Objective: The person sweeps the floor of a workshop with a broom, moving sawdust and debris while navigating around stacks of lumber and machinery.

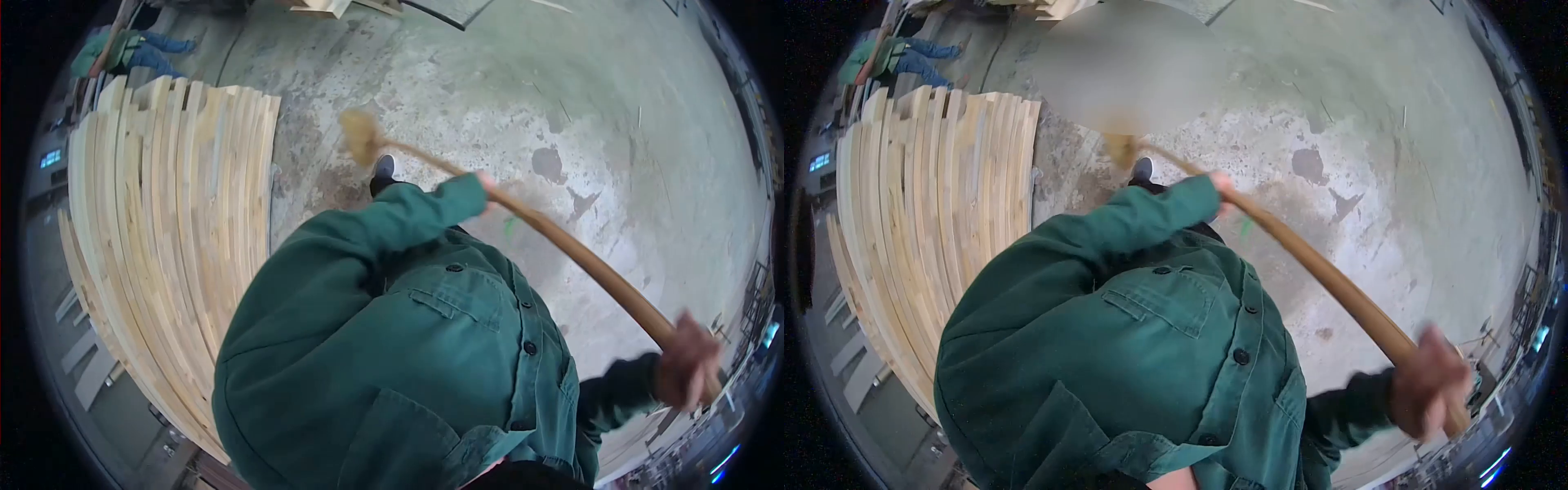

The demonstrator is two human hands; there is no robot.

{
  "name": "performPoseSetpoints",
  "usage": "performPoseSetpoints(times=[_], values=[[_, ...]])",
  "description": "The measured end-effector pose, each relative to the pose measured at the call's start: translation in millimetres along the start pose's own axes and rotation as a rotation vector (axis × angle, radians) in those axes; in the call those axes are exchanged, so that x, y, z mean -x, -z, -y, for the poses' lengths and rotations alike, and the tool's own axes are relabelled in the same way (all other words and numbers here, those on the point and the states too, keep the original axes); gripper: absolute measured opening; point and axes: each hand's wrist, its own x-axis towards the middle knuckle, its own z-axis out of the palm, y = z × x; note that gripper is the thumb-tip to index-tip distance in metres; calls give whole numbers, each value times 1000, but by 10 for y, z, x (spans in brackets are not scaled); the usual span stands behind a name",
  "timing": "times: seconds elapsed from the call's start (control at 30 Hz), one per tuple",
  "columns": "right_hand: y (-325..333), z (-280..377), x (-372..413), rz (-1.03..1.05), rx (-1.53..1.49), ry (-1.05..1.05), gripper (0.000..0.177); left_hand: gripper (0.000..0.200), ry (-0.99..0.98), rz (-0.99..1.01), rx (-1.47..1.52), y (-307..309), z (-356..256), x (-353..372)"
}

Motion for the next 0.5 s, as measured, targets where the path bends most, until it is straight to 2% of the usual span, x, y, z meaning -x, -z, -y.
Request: performPoseSetpoints(times=[0.03, 0.07, 0.1, 0.13, 0.2, 0.23, 0.27, 0.3, 0.33, 0.37, 0.4, 0.5], values=[[-3, 141, 93, -61, 82, 35, 11, 11, 37, 65, -118, -170, -557, 293], [-6, 271, 161, -115, 163, 71, 13, 9, -362, 190, -318, -291, -825, 384], [-13, 405, 227, -169, 245, 96, 14, 7, -674, 5, -129, -487, -959, 381], [-24, 510, 277, -224, 329, 131, 16, 8, -221, 203, 312, -623, -1299, 316], [-71, 604, 284, -286, 419, 181, 17, 13, 67, 311, 612, -851, -1620, -116], [-158, 623, 246, -79, 547, 211, 18, 13, 60, 317, 601, -923, -1706, -134], [-195, 627, 227, 130, 674, 244, 18, 15, 47, 326, 739, -964, -1823, -143], [-123, 714, 364, 125, 641, 235, 15, 17, 41, 337, 879, -1001, -1916, -130], [-122, 735, 291, 174, 374, 460, 15, 17, 40, 341, 870, -1039, -1961, -76], [-267, 1086, 231, 211, 796, 98, 10, 17, -7, 348, 837, -1086, -1972, 27], [-248, 1242, 184, 224, 681, 163, 10, 17, -53, 351, 808, -1121, -1974, 153], [-76, 1348, 126, 257, 456, 335, 11, 16, 9, 293, 730, -898, -1930, 761]])
